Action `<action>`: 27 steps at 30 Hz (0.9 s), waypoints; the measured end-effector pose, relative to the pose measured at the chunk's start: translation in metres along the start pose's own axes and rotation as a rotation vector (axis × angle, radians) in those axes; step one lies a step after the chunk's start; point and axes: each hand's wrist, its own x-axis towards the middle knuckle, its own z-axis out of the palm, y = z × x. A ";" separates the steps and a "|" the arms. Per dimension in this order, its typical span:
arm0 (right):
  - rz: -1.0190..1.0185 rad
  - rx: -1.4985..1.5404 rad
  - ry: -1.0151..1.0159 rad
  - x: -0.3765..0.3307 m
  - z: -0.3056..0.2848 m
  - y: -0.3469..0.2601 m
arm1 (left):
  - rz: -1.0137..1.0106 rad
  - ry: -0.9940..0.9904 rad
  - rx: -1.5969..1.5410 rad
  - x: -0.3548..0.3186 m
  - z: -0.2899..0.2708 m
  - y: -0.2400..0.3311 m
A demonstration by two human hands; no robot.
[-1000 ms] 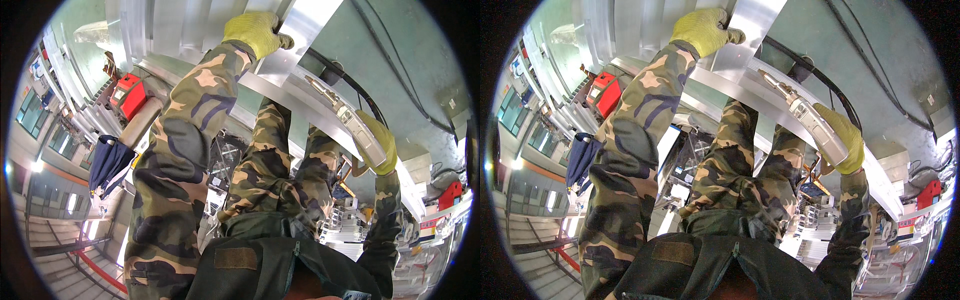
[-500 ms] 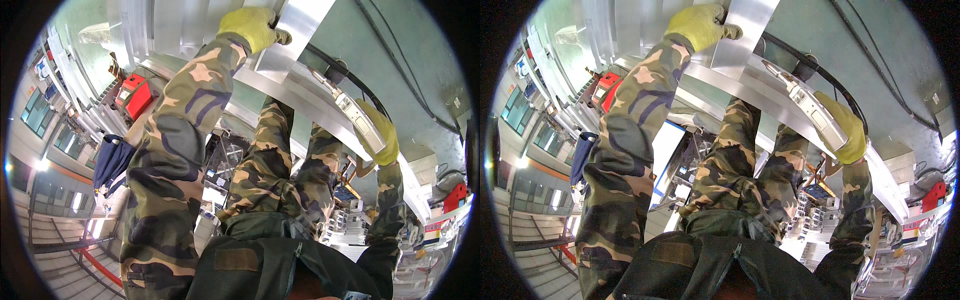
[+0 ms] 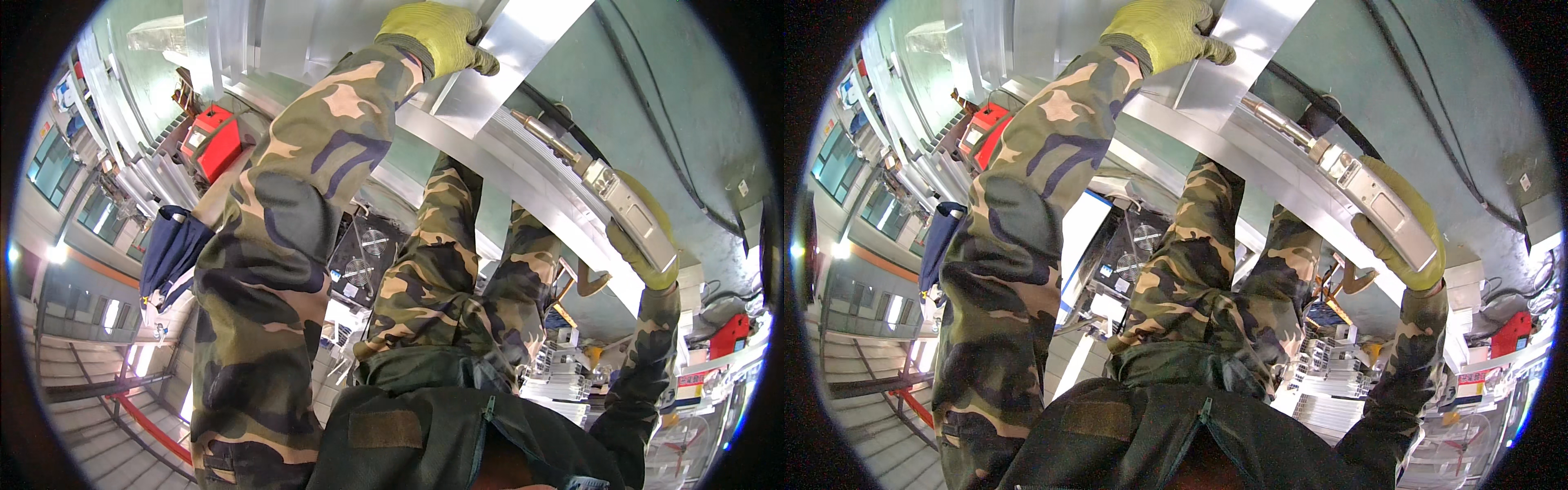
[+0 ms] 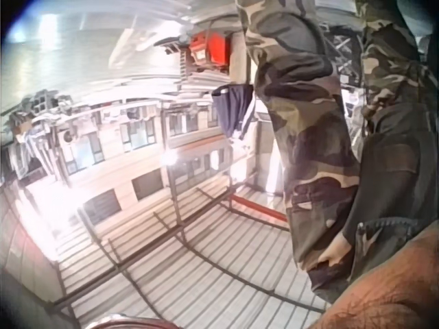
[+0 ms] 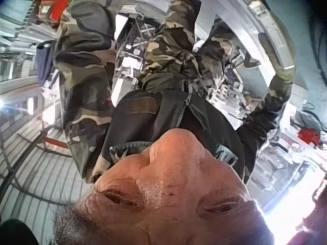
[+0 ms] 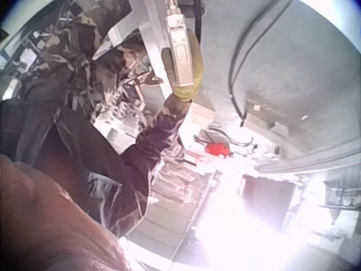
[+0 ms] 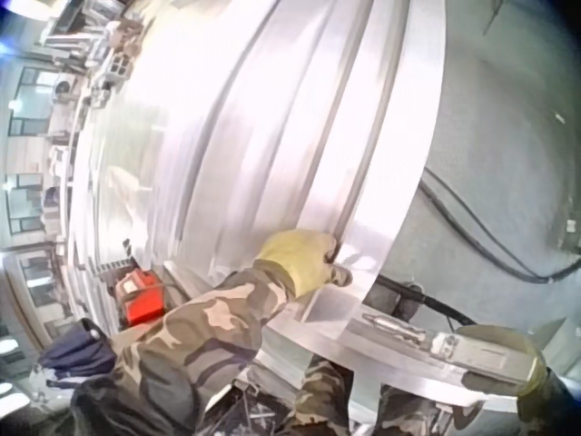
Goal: The person aligns multiple long aluminum profiles on a workbench and uses a handheld welding torch to tack-weld them together. They repeatedly reposition the profiles and apply short welds at several points along the frame.
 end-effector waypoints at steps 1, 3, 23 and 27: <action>0.000 -0.003 -0.002 0.002 -0.002 -0.002 | -0.009 -0.024 0.016 0.001 -0.001 0.000; -0.003 -0.015 -0.010 0.007 -0.004 -0.006 | -0.002 -0.031 -0.009 0.000 -0.004 -0.002; -0.055 -0.029 -0.297 0.068 0.024 -0.003 | 0.038 -0.040 0.015 0.003 0.000 -0.006; -0.055 -0.011 -0.281 0.067 0.029 -0.002 | 0.019 -0.016 0.032 0.001 0.001 -0.004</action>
